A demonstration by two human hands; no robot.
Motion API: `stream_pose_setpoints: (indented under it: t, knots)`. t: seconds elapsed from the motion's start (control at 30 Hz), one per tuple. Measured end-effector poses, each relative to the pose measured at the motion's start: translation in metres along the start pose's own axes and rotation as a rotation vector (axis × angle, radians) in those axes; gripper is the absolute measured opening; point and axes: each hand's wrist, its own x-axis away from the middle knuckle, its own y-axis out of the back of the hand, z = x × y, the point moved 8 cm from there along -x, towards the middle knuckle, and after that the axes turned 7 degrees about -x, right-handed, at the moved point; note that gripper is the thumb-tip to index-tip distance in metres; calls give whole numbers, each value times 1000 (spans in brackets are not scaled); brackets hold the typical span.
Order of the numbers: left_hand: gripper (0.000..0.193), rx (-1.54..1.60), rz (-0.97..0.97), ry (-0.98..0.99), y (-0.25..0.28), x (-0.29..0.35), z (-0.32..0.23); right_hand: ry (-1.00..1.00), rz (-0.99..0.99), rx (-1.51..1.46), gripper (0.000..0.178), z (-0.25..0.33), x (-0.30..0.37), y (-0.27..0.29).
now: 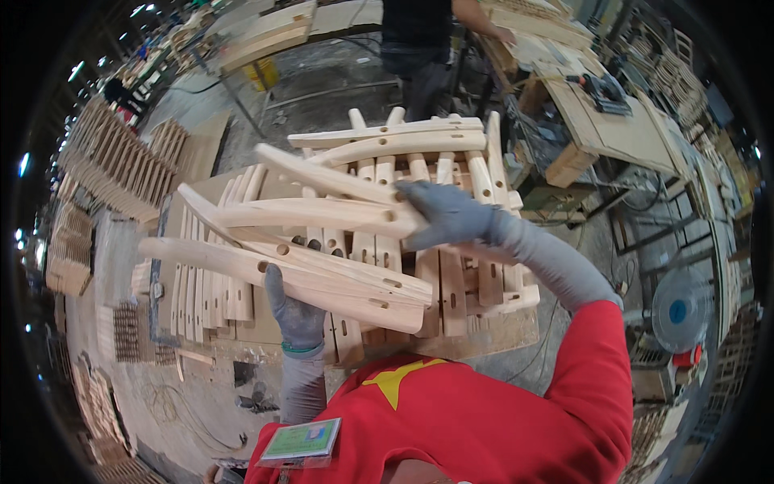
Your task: The person picks up curved wooden chair parts from a pile and stacks them on a workbench. They repeatedly lift, align, and place the parts into a growing stack, occasionally moving to a different pile to continue the process.
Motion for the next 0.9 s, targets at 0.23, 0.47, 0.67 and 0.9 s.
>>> stream_pose_setpoints:
  t: [0.23, 0.47, 0.67, 0.9]
  knots:
    - [53, -79, -236, -159, 39, 0, -36, -69, 129, 275, 96, -83, 0, 18]
    - [48, -414, -80, -273, 36, -9, -41, 36, -5, 387, 91, -108, -8, 10]
    - [64, -566, -31, -438, 40, -8, -36, 10, -59, 434, 89, -130, -10, 15]
    - [51, -742, 37, -333, 23, -8, -31, -111, -44, 396, 89, -143, -7, 34]
